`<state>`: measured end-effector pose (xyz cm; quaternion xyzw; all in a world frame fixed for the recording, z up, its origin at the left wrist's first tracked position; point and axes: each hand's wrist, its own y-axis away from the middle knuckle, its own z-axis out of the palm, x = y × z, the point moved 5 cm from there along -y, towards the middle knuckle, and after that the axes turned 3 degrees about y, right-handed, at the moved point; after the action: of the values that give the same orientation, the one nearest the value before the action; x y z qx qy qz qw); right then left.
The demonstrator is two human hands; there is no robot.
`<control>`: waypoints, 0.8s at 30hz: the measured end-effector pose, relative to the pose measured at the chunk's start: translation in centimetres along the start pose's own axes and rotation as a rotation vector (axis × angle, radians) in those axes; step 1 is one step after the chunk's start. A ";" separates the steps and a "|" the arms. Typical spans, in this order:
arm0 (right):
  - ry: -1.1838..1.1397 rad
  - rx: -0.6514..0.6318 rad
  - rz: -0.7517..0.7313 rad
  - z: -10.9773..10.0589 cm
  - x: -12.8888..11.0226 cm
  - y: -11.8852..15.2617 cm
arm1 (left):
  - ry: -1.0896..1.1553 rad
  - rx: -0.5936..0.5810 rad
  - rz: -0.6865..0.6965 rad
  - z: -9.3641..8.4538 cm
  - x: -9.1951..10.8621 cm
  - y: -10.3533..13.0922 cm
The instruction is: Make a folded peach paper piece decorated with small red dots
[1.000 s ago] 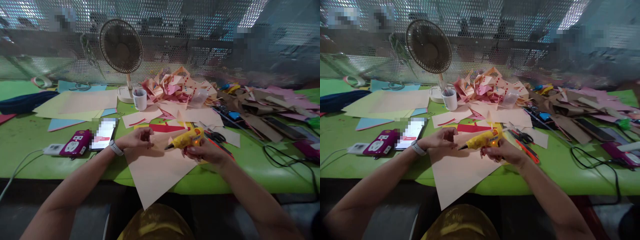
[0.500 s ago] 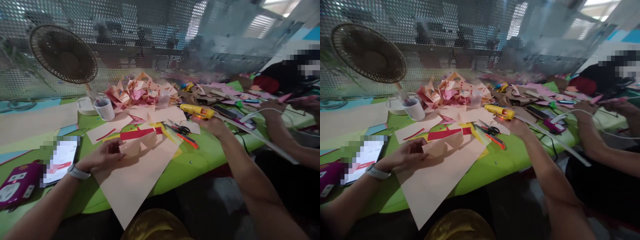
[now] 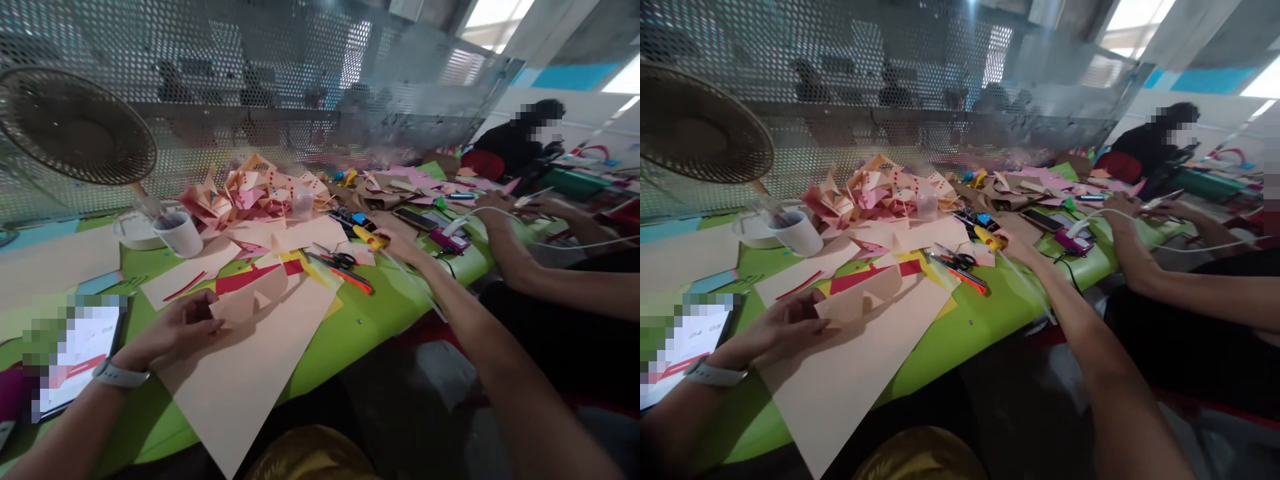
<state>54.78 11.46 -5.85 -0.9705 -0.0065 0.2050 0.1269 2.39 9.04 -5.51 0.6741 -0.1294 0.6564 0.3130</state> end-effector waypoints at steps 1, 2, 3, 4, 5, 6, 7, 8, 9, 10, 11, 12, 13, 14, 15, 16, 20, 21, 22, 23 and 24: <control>0.006 -0.018 -0.001 0.3 0.3 -0.2 | 0.002 -0.002 -0.001 0.0 0.0 0.0; 0.009 -0.028 -0.004 0.4 0.5 -0.3 | 0.002 -0.002 0.000 0.0 0.0 0.0; 0.010 -0.035 -0.007 0.5 0.8 -0.4 | 0.001 -0.003 0.001 -0.1 0.0 0.0; 0.013 -0.043 -0.010 0.6 1.0 -0.5 | -0.001 -0.003 0.003 -0.1 0.0 0.0; 0.017 -0.053 -0.014 0.6 1.2 -0.5 | -0.004 0.000 0.007 -0.3 -0.1 0.0; 0.021 -0.062 -0.018 0.7 1.4 -0.6 | -0.008 0.003 0.011 -0.4 -0.1 0.0; 0.025 -0.070 -0.024 0.7 1.5 -0.6 | -0.015 0.005 0.013 -0.6 -0.2 -0.1; 0.029 -0.078 -0.032 0.8 1.7 -0.6 | -0.023 0.008 0.015 -0.7 -0.3 -0.1; 0.032 -0.085 -0.041 0.9 1.9 -0.7 | -0.033 0.008 0.017 -0.8 -0.4 -0.1; 0.034 -0.092 -0.050 1.0 2.0 -0.7 | -0.042 0.011 0.024 -0.9 -0.4 -0.1; 0.037 -0.098 -0.059 1.1 2.2 -0.7 | -0.049 0.015 0.036 -1.0 -0.4 -0.1; 0.039 -0.103 -0.066 1.1 2.3 -0.7 | -0.055 0.020 0.050 -1.1 -0.4 -0.1; 0.042 -0.108 -0.071 1.2 2.4 -0.8 | -0.060 0.025 0.064 -1.1 -0.4 -0.1; 0.045 -0.112 -0.077 1.2 2.5 -0.8 | -0.065 0.025 0.075 -1.2 -0.4 -0.1; 0.047 -0.116 -0.082 1.1 2.6 -0.8 | -0.071 0.022 0.083 -1.2 -0.4 -0.2; 0.048 -0.121 -0.087 1.1 2.6 -0.8 | -0.077 0.014 0.091 -1.1 -0.4 -0.2; 0.046 -0.153 -0.111 1.0 2.2 -0.7 | -0.079 -0.020 0.103 -1.2 -0.2 -0.2; 0.042 -0.166 -0.116 0.9 1.9 -0.6 | -0.075 -0.018 0.104 -1.3 -0.1 -0.2; 0.041 -0.183 -0.120 0.8 1.7 -0.5 | -0.072 -0.013 0.107 -1.5 0.0 -0.2; 0.052 -0.202 -0.121 0.7 1.4 -0.5 | -0.068 -0.001 0.116 -1.7 0.2 -0.1; 0.068 -0.222 -0.122 0.6 1.1 -0.4 | -0.065 0.014 0.132 -1.9 0.5 0.0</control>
<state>55.58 12.07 -6.70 -0.9828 -0.0837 0.1619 0.0313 0.90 10.33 -5.17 0.6872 -0.1791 0.6543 0.2597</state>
